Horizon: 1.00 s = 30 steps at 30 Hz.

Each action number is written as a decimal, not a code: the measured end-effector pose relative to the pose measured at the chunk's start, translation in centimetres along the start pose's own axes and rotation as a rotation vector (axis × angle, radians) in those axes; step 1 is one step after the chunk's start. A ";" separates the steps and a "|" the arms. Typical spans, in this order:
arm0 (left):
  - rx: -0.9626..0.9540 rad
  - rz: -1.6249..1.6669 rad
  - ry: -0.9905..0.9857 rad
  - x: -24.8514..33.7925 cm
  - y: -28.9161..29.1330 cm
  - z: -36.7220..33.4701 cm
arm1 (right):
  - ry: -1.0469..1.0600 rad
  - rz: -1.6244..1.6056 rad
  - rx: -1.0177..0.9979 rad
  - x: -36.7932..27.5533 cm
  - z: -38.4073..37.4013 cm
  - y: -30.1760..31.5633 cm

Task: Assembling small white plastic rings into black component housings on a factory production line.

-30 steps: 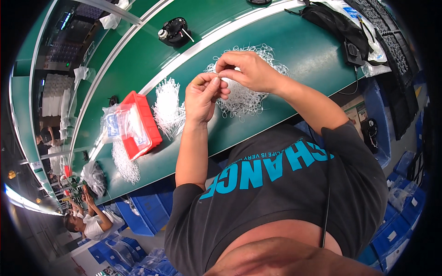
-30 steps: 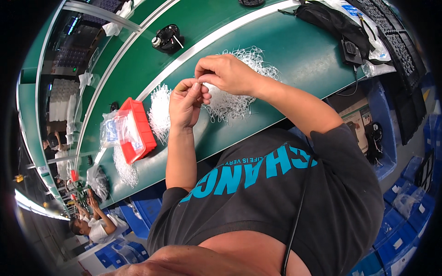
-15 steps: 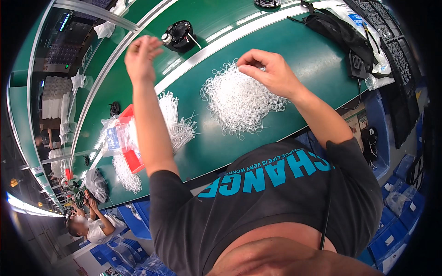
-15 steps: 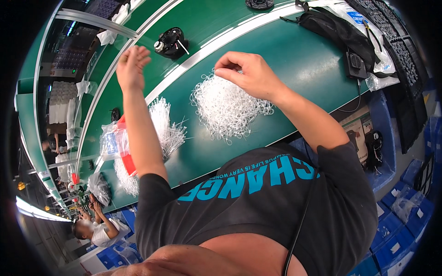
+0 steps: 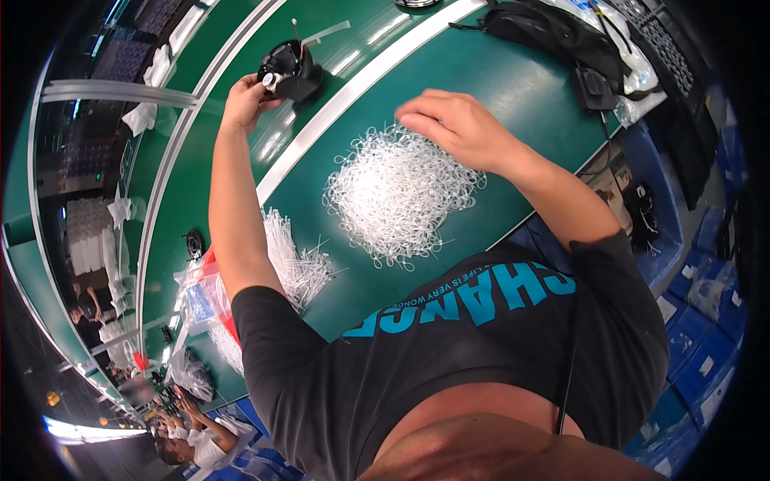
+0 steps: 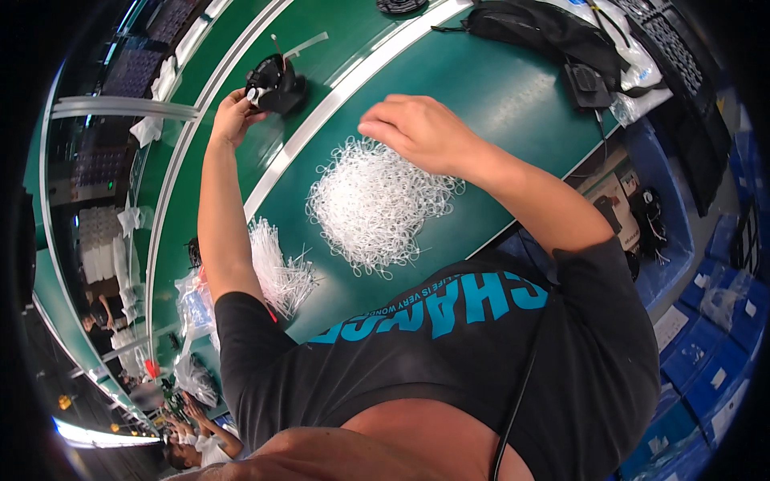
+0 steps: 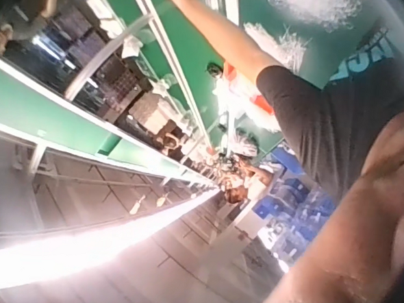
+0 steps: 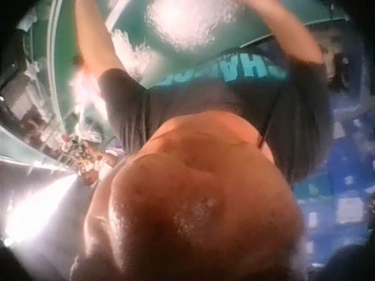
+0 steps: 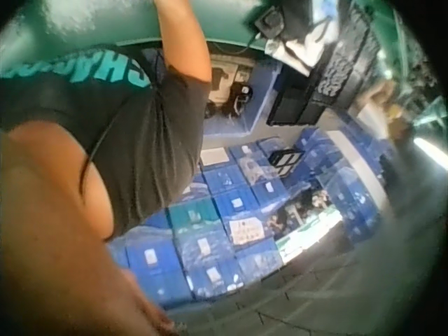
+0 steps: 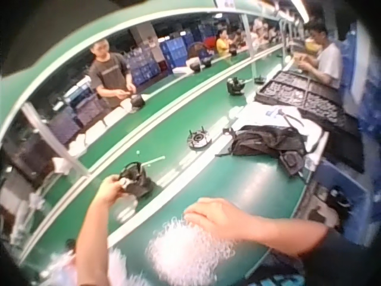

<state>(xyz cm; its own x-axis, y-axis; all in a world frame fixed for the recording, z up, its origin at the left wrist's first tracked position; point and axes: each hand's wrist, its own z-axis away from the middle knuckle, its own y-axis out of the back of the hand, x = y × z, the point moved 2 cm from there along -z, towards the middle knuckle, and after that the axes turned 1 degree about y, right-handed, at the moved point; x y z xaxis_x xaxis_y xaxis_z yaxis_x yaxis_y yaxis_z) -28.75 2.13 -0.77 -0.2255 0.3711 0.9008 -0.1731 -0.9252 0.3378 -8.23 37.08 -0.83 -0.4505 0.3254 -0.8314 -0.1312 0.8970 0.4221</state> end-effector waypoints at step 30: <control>-0.231 0.034 -0.434 8.7 -24.8 7.2 | -0.166 0.037 0.107 8.0 -1.4 11.2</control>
<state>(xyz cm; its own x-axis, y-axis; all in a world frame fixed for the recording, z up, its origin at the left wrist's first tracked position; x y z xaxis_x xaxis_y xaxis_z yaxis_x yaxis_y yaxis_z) -19.54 27.72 0.62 0.1767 0.2279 0.9575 -0.3921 -0.8760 0.2808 -14.55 49.30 -2.28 -0.3007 0.3958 -0.8677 -0.0187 0.9072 0.4203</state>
